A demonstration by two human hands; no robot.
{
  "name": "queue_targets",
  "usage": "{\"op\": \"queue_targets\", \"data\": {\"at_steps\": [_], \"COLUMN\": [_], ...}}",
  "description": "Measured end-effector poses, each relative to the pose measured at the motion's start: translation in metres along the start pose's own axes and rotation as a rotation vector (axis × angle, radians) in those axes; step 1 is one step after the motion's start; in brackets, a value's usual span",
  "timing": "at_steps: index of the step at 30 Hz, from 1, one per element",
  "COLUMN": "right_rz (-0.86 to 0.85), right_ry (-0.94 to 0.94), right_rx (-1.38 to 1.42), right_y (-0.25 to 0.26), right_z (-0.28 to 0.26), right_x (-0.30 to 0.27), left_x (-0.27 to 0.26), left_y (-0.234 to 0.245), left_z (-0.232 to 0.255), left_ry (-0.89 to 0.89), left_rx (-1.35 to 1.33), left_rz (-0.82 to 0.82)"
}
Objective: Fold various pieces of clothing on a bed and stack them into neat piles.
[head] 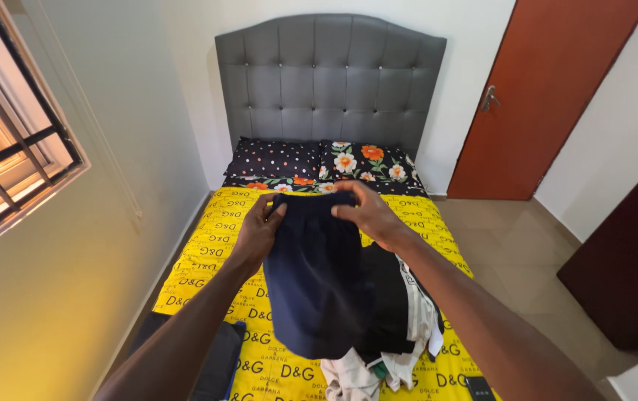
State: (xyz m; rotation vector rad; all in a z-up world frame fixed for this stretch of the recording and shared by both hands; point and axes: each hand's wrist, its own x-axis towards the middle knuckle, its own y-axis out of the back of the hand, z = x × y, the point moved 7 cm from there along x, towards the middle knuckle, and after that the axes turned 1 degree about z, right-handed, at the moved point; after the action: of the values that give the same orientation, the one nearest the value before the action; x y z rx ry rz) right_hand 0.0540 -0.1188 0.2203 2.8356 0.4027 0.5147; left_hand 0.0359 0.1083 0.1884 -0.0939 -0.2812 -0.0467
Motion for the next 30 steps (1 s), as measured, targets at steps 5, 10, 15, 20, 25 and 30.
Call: {"op": "queue_targets", "data": {"at_steps": [5, 10, 15, 20, 25, 30], "right_rz": [0.086, 0.083, 0.080, 0.097, 0.075, -0.037], "right_ry": [-0.182, -0.216, -0.070, -0.138, -0.366, -0.408], "right_rx": [0.033, -0.079, 0.040, 0.033, 0.270, 0.386], "right_y": [-0.026, -0.032, -0.040, -0.045, -0.062, -0.089], "right_z": [0.004, 0.033, 0.034, 0.049, 0.036, 0.023], "right_x": [-0.016, -0.018, -0.015, -0.013, -0.017, -0.013], "left_x": [0.007, 0.006, -0.002, -0.009, -0.029, -0.050], "left_y": [0.006, 0.023, 0.033, 0.043, 0.046, 0.070], "left_z": [-0.004, -0.010, -0.012, -0.020, -0.035, -0.189], "left_ry": [-0.073, -0.103, -0.049, 0.166, 0.408, 0.622], "left_rx": [-0.057, 0.094, 0.174, 0.009, -0.701, -0.554], "left_rz": [0.067, 0.044, 0.030, -0.012, -0.219, -0.377]}}
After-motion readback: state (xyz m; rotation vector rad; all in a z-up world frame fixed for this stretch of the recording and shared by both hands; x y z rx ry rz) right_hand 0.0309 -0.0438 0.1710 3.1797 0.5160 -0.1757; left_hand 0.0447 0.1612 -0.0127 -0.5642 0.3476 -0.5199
